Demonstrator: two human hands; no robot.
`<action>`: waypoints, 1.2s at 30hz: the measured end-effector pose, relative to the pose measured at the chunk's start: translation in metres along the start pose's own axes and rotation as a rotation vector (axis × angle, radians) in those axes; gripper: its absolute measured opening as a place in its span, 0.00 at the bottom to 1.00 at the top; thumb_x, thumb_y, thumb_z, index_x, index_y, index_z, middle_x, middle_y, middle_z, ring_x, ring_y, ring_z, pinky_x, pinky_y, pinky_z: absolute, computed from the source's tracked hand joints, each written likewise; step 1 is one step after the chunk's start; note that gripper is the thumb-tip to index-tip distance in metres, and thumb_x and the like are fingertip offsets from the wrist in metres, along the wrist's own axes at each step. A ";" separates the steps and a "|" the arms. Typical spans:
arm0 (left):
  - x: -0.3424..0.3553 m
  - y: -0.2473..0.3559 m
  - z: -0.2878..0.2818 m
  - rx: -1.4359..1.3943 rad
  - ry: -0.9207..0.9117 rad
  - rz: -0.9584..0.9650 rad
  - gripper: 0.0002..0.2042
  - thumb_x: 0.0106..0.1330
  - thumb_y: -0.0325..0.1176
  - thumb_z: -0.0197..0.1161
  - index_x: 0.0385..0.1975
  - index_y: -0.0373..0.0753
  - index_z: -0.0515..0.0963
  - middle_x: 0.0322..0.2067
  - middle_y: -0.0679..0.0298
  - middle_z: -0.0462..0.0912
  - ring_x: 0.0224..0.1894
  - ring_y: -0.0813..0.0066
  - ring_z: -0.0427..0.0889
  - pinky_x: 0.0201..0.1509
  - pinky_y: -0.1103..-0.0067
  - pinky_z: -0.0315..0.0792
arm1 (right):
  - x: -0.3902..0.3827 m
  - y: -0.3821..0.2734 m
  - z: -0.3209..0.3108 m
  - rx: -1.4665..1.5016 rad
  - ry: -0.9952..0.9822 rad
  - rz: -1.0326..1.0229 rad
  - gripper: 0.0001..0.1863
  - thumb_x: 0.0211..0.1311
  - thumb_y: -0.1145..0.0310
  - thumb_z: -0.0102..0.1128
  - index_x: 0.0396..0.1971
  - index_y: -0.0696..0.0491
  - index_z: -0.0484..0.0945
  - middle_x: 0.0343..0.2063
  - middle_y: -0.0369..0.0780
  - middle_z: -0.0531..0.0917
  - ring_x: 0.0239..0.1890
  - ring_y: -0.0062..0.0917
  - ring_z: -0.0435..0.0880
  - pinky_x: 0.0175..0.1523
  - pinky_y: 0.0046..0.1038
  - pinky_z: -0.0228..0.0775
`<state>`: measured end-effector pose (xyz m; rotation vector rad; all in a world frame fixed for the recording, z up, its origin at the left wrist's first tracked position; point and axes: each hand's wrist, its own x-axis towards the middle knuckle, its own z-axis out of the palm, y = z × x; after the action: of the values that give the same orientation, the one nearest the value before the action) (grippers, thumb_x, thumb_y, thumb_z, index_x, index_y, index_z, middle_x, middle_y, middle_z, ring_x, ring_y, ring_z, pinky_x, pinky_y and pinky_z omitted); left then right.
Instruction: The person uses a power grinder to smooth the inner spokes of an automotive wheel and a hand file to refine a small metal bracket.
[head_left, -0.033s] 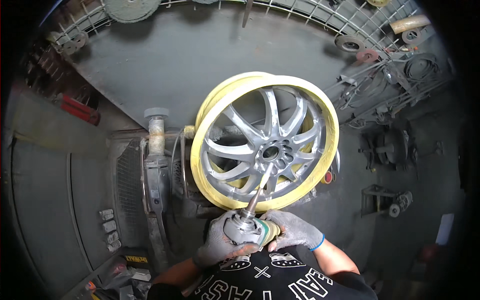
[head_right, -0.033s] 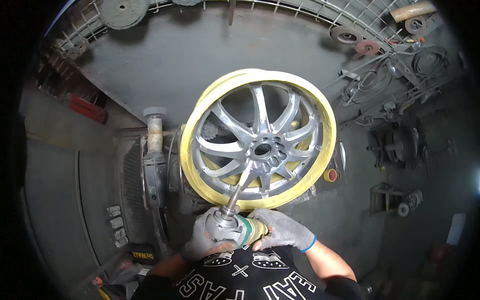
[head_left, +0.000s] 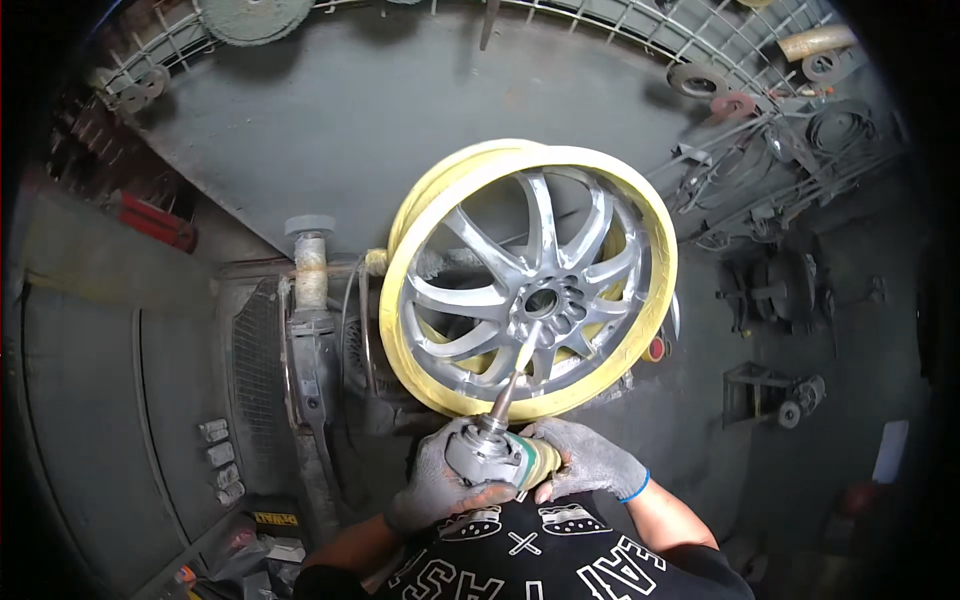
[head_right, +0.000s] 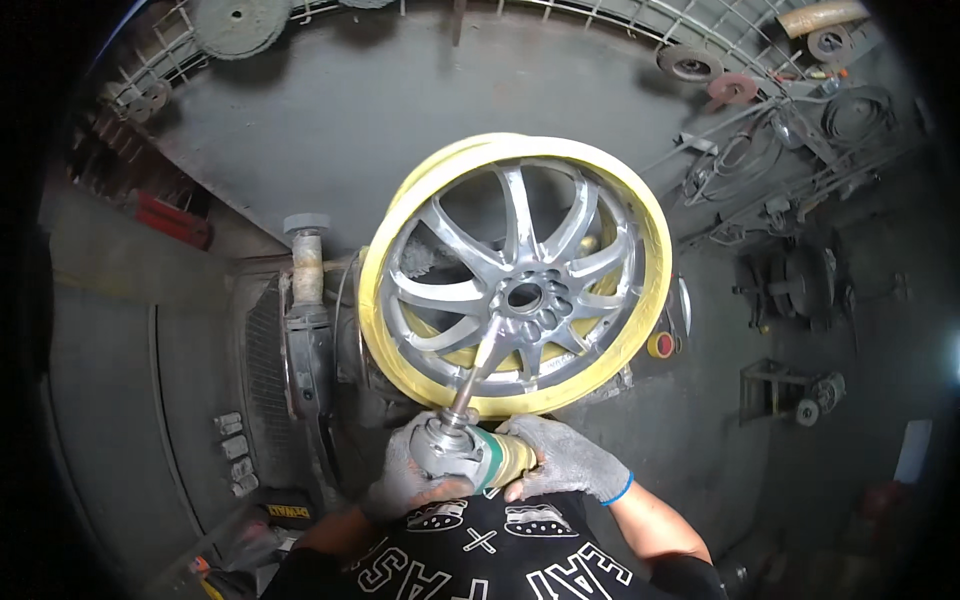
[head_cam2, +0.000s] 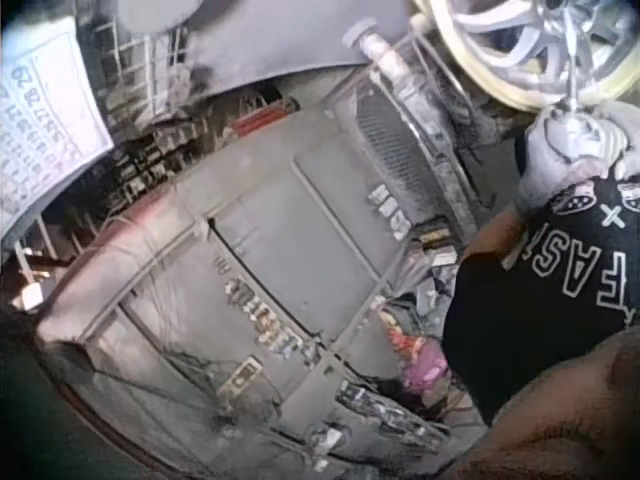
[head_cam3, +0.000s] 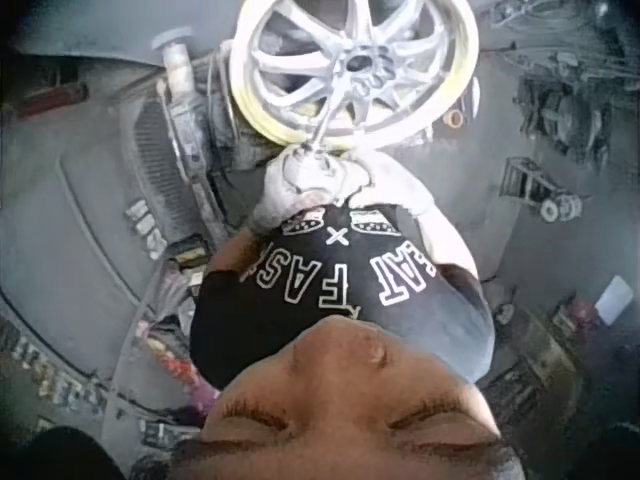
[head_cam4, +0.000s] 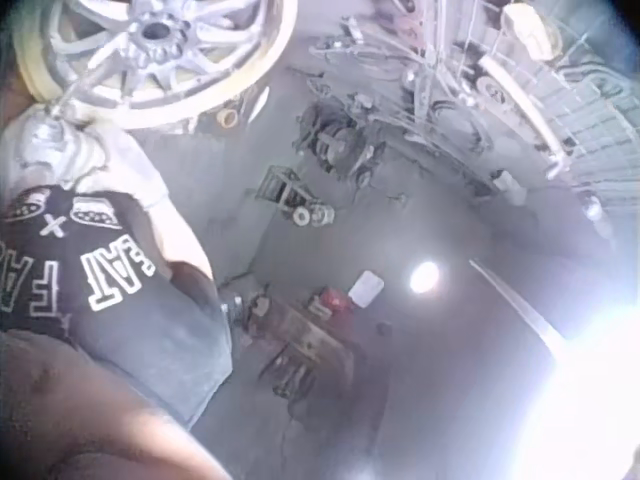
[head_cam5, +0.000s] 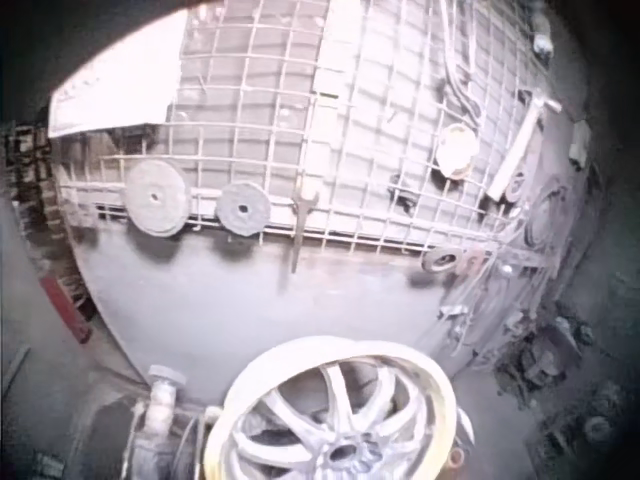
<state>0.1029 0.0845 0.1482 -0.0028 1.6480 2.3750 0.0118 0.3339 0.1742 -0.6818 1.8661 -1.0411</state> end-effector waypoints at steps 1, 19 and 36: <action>0.000 0.001 -0.003 -0.021 0.002 -0.022 0.40 0.51 0.39 0.84 0.61 0.29 0.69 0.56 0.54 0.79 0.57 0.70 0.80 0.64 0.70 0.72 | -0.002 -0.004 0.005 -0.006 0.084 -0.012 0.49 0.39 0.36 0.82 0.56 0.56 0.76 0.47 0.46 0.83 0.51 0.39 0.83 0.56 0.38 0.74; 0.025 0.019 0.031 -0.051 0.328 -0.129 0.46 0.47 0.52 0.83 0.61 0.26 0.71 0.56 0.50 0.80 0.58 0.62 0.81 0.65 0.66 0.73 | -0.015 0.100 -0.036 0.094 0.060 -0.146 0.39 0.50 0.42 0.77 0.51 0.59 0.78 0.44 0.49 0.83 0.49 0.44 0.83 0.53 0.38 0.74; 0.013 0.006 0.055 -0.133 0.678 -0.307 0.42 0.48 0.44 0.78 0.63 0.33 0.69 0.53 0.59 0.81 0.53 0.68 0.83 0.60 0.70 0.78 | 0.024 0.121 -0.077 0.153 -0.013 -0.296 0.39 0.44 0.37 0.78 0.42 0.57 0.78 0.36 0.48 0.82 0.43 0.47 0.84 0.46 0.43 0.75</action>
<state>0.0966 0.1361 0.1720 -1.1068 1.5642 2.3590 -0.0726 0.4056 0.0804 -0.8886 1.6855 -1.3498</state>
